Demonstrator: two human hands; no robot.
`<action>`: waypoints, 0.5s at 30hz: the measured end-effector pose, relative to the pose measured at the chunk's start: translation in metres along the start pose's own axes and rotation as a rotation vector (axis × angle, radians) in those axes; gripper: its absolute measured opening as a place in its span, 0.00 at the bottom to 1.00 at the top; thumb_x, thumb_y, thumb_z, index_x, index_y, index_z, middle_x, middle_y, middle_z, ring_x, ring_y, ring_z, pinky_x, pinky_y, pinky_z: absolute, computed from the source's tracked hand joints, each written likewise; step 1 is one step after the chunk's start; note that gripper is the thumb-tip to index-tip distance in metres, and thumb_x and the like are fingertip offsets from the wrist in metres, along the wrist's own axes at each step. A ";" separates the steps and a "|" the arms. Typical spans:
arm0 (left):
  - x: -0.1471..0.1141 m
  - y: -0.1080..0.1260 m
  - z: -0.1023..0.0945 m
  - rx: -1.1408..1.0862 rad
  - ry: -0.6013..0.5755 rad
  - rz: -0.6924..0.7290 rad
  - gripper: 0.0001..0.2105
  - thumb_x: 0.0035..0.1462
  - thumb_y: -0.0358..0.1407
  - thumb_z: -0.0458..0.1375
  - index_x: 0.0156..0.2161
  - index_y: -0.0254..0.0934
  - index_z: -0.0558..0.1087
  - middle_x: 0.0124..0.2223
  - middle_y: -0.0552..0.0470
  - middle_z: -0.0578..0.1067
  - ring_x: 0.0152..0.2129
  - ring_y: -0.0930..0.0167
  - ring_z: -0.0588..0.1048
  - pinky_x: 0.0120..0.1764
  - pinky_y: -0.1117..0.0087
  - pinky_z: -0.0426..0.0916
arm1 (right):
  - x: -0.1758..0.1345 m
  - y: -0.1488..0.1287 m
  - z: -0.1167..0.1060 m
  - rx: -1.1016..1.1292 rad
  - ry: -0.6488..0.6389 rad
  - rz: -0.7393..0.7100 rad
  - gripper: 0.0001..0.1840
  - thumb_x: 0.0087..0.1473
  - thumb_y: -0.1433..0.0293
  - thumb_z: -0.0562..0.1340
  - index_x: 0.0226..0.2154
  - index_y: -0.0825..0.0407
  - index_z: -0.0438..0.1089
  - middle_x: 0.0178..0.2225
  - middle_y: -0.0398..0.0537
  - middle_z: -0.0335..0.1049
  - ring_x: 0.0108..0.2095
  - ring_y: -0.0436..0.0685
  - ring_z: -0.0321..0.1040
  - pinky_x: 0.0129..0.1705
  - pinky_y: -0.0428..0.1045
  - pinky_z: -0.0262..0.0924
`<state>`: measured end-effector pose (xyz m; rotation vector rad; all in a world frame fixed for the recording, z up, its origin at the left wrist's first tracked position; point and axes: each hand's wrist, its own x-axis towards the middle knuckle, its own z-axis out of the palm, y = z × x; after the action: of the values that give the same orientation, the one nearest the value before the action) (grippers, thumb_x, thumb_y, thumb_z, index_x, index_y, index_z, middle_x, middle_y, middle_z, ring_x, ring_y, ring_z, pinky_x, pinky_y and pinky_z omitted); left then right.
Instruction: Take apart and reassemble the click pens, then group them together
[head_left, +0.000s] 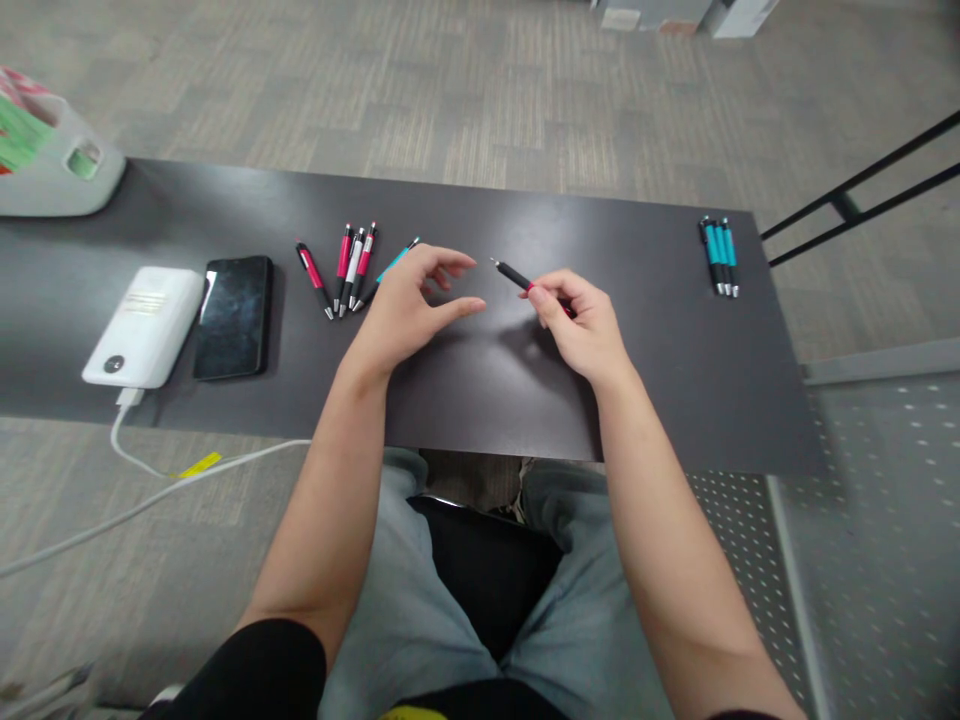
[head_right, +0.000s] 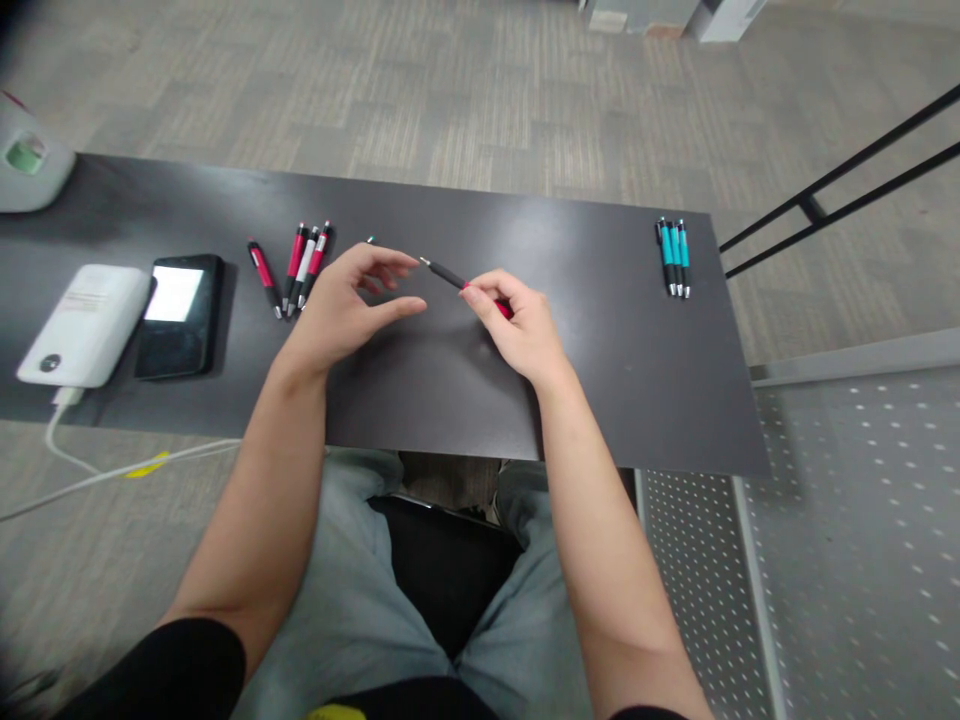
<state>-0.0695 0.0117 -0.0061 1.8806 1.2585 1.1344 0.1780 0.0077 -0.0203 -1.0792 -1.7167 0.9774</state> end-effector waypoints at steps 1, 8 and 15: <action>-0.001 -0.003 -0.002 0.091 -0.003 -0.007 0.20 0.53 0.45 0.74 0.49 0.41 0.80 0.46 0.48 0.79 0.39 0.65 0.76 0.43 0.64 0.70 | 0.001 0.001 -0.001 -0.019 0.034 -0.015 0.17 0.66 0.52 0.65 0.39 0.48 0.75 0.26 0.39 0.61 0.26 0.52 0.54 0.32 0.50 0.51; 0.001 -0.016 0.005 0.161 -0.017 -0.033 0.06 0.61 0.41 0.67 0.39 0.42 0.82 0.36 0.50 0.80 0.34 0.64 0.76 0.39 0.63 0.67 | 0.001 0.001 -0.003 -0.113 0.051 -0.073 0.15 0.64 0.53 0.66 0.39 0.47 0.74 0.30 0.42 0.63 0.30 0.54 0.58 0.35 0.51 0.56; 0.004 -0.002 0.004 -0.392 0.084 -0.111 0.21 0.52 0.52 0.74 0.43 0.39 0.81 0.40 0.47 0.82 0.39 0.66 0.80 0.44 0.67 0.71 | 0.000 -0.001 -0.002 -0.129 0.020 -0.060 0.17 0.60 0.50 0.69 0.40 0.46 0.74 0.32 0.45 0.69 0.32 0.57 0.63 0.38 0.54 0.60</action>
<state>-0.0660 0.0157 -0.0083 1.4707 1.0759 1.3026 0.1798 0.0080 -0.0181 -1.1090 -1.8053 0.8249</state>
